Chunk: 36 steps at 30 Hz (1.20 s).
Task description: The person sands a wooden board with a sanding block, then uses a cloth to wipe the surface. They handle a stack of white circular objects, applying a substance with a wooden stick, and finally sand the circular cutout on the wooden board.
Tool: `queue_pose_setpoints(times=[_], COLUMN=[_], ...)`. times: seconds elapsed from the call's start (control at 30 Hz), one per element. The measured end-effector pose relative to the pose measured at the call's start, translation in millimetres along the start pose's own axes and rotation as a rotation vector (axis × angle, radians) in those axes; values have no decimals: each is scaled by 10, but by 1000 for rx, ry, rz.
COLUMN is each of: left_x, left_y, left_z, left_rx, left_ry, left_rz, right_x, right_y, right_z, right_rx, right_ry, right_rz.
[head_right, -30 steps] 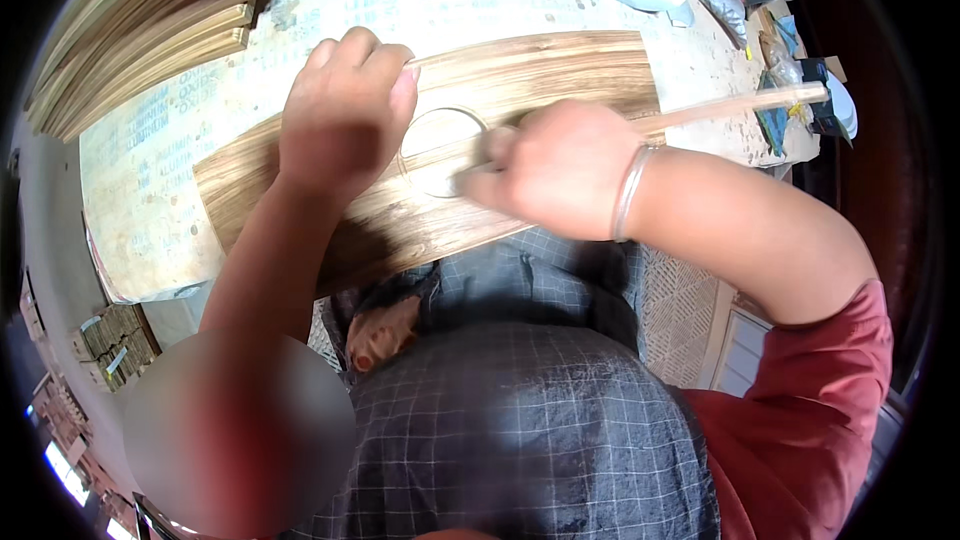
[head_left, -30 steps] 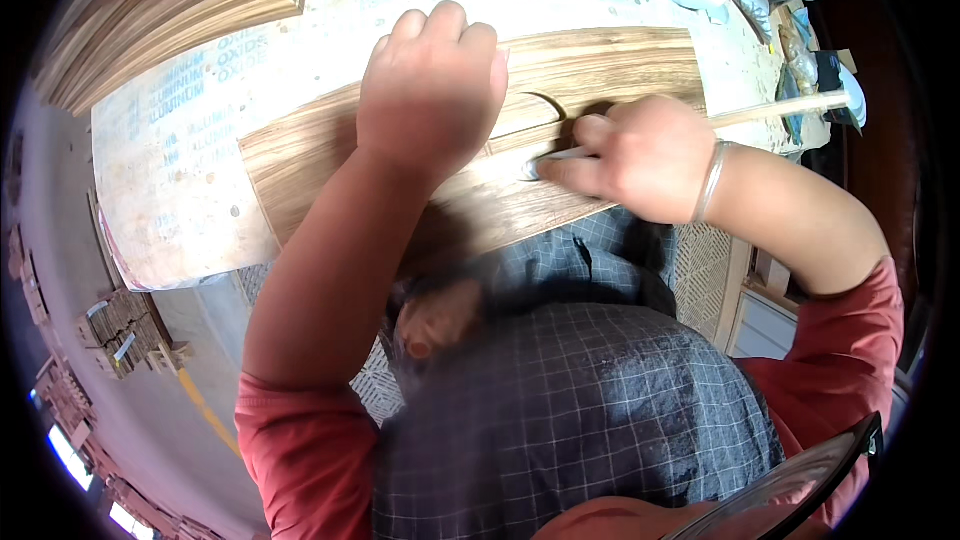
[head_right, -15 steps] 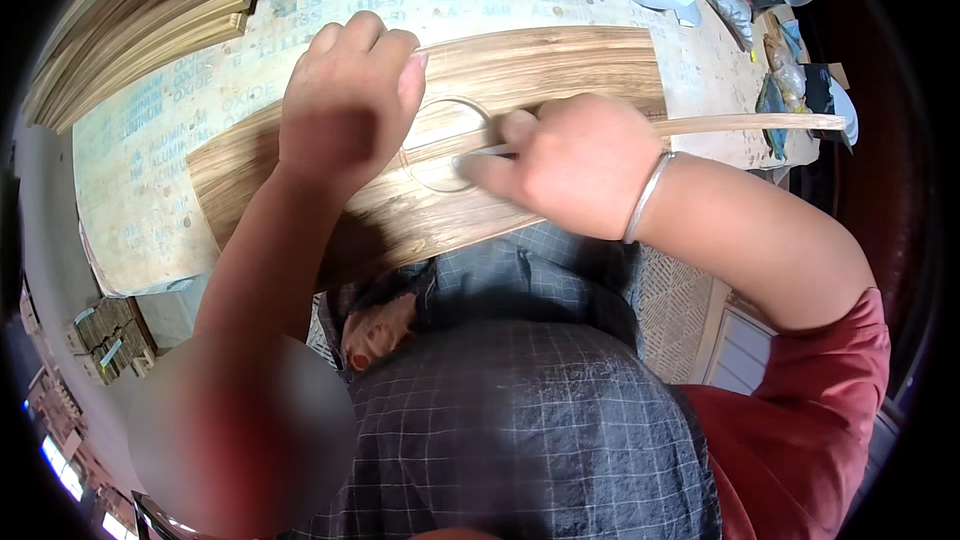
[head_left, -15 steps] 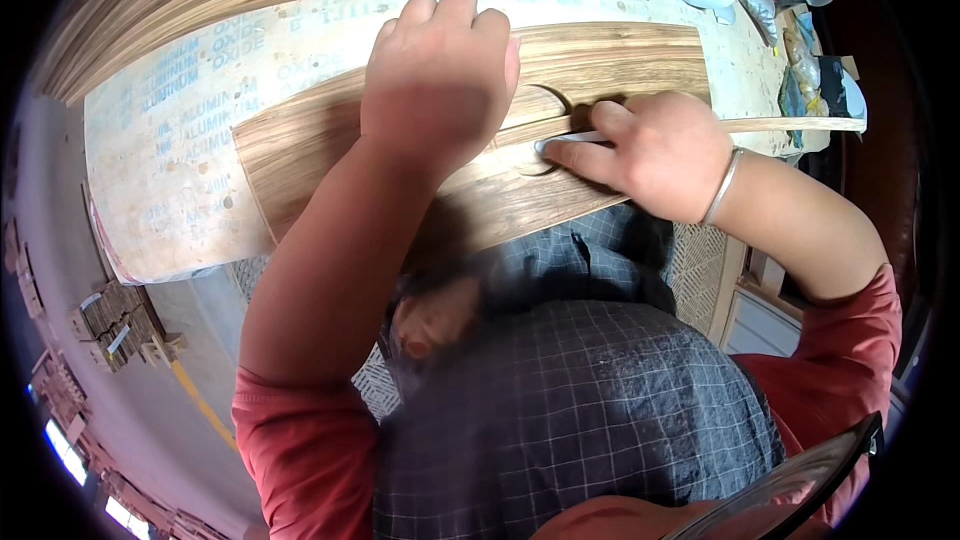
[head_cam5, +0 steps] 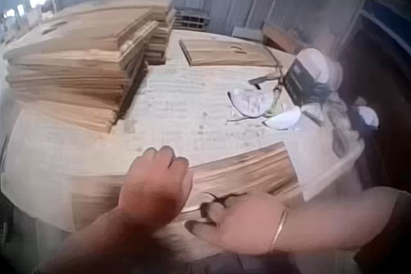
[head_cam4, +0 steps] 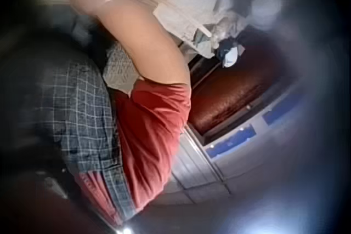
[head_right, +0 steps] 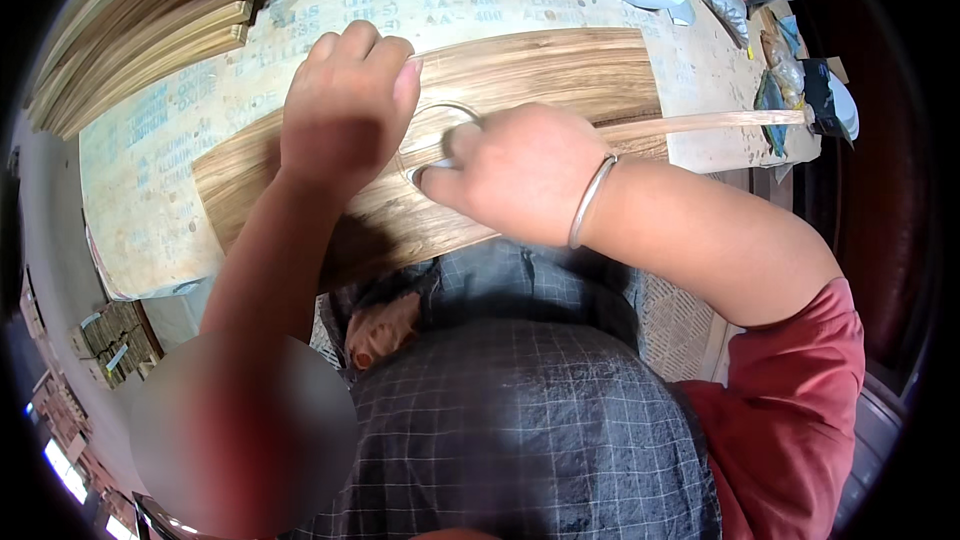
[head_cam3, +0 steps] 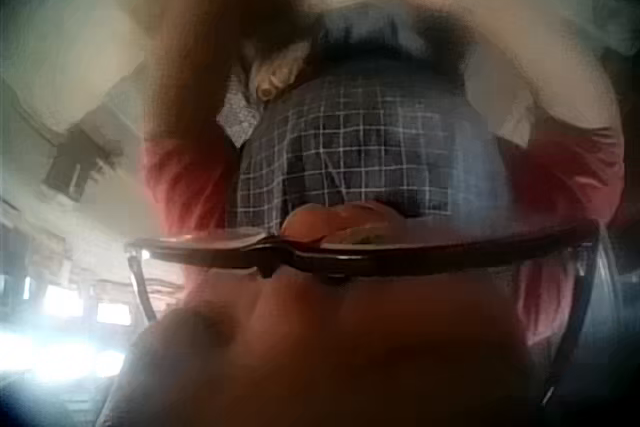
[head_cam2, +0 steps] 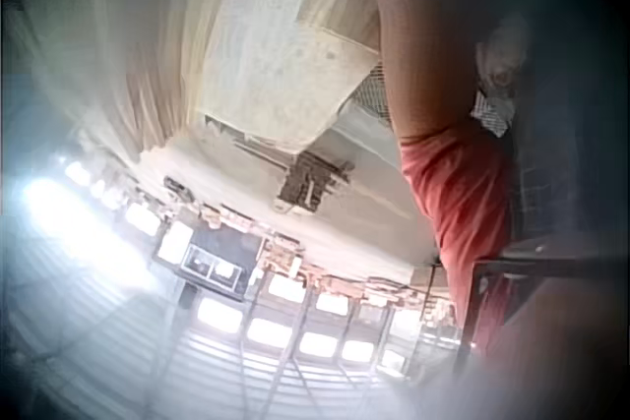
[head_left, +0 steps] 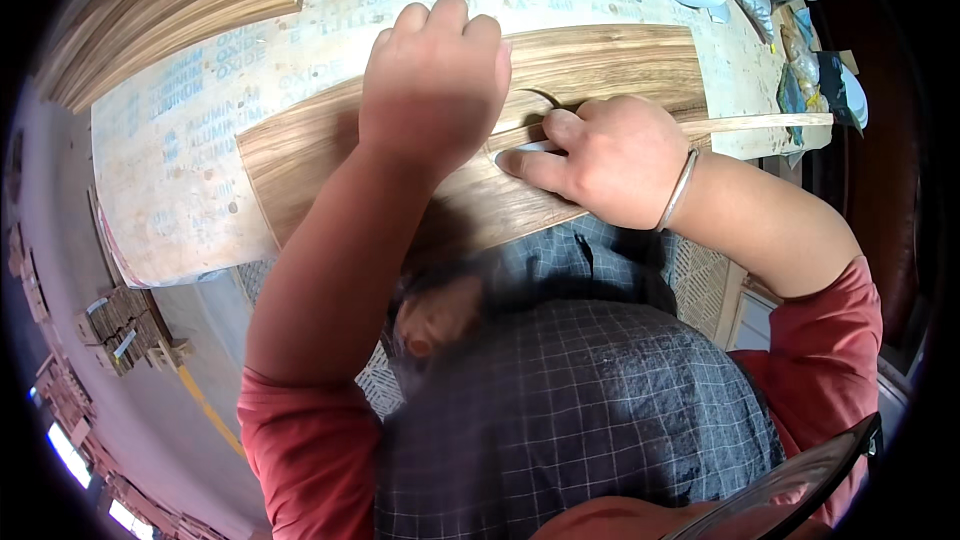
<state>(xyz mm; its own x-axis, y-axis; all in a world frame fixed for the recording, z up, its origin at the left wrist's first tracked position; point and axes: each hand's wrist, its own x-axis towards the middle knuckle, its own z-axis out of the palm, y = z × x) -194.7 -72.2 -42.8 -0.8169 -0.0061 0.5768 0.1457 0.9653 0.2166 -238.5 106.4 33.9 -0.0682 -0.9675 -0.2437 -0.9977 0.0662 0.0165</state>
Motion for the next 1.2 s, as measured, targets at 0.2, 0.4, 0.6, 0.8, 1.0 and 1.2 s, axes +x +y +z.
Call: queue_pose_setpoints(times=[0.2,0.4,0.6,0.8,1.0,1.2], left_x=[-57,-1,-80,1,7,-27], left_y=[-50,8,-40,22,48,-12], left_z=[16,-6,-8,-14,-61,-3], left_rx=[-35,-10,-21,-30,-11,17], left_ry=[50,-18,18,-20,-71,14], left_rz=[30,-16,5,-37,-39,6], right_x=[-234,15,-180,-76,80,34], right_y=[221,17,269,30,-156,-4], right_z=[-56,-67,-152,-29,-8,-116], right_rx=[-87,-8,-53,367,913,287], right_ry=[-34,-23,-85,-87,-145,-169], right_rz=[-10,-29,-13,186,596,174])
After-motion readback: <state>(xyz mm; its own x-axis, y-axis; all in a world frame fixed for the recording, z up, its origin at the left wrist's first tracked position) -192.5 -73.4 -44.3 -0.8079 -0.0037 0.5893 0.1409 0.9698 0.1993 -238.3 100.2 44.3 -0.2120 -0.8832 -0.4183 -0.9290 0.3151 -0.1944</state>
